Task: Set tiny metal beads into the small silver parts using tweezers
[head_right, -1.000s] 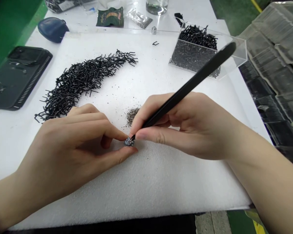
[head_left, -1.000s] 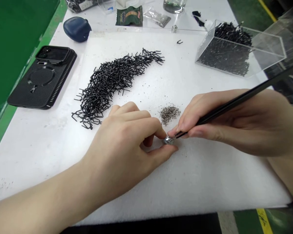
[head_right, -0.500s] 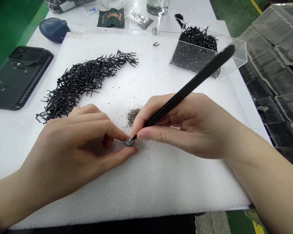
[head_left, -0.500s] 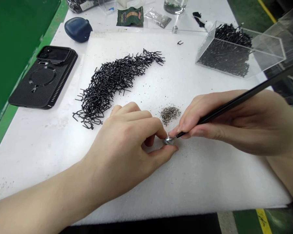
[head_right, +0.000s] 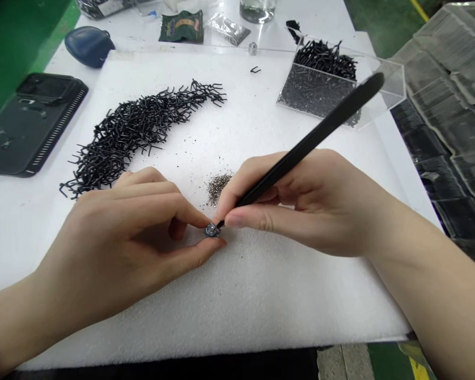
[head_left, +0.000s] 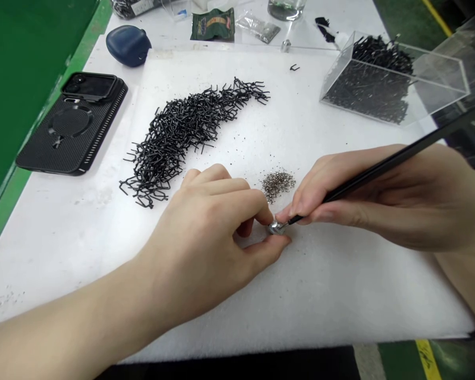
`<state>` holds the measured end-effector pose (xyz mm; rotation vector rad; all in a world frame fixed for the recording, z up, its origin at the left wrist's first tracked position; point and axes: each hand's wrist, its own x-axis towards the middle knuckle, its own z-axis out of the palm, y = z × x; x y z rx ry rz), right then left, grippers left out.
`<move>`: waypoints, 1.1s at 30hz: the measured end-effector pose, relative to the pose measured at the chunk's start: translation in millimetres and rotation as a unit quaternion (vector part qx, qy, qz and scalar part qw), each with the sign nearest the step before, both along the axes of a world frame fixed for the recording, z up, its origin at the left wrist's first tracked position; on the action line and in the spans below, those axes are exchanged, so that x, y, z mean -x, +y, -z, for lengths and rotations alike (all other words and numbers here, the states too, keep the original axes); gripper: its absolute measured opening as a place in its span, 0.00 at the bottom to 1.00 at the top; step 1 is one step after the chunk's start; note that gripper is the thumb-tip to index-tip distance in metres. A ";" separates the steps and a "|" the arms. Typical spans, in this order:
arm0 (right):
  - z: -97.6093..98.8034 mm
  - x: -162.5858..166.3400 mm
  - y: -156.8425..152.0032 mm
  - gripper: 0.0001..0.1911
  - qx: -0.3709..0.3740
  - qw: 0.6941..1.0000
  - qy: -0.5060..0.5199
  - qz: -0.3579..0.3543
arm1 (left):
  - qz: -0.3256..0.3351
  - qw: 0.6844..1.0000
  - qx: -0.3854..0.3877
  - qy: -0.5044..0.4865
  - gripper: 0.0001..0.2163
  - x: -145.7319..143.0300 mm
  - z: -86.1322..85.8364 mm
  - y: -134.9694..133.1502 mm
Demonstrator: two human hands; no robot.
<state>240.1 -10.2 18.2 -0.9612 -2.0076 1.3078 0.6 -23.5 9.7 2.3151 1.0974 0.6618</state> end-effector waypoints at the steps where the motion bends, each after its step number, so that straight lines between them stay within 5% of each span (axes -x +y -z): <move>1: -0.4 0.0 0.0 0.08 0.001 1.000 0.002 -0.001 | 0.000 1.000 0.000 0.002 0.06 0.4 -0.4 -0.3; 22: 4.1 -3.3 2.0 0.08 0.009 1.000 0.007 0.006 | -0.002 1.000 0.004 0.006 0.06 2.0 -1.3 -1.5; 27: -0.2 -3.6 3.8 0.07 -0.165 0.979 0.056 0.109 | -0.002 1.000 0.014 0.007 0.06 0.7 -0.3 0.1; 30: -11.5 -14.8 3.2 0.03 -0.269 0.946 -0.084 0.159 | -0.001 1.000 0.012 0.000 0.06 1.7 1.1 -0.2; 33: -20.9 -34.3 2.7 0.07 -0.276 0.924 -0.239 0.111 | -0.007 1.000 0.018 -0.017 0.06 2.8 3.3 -0.4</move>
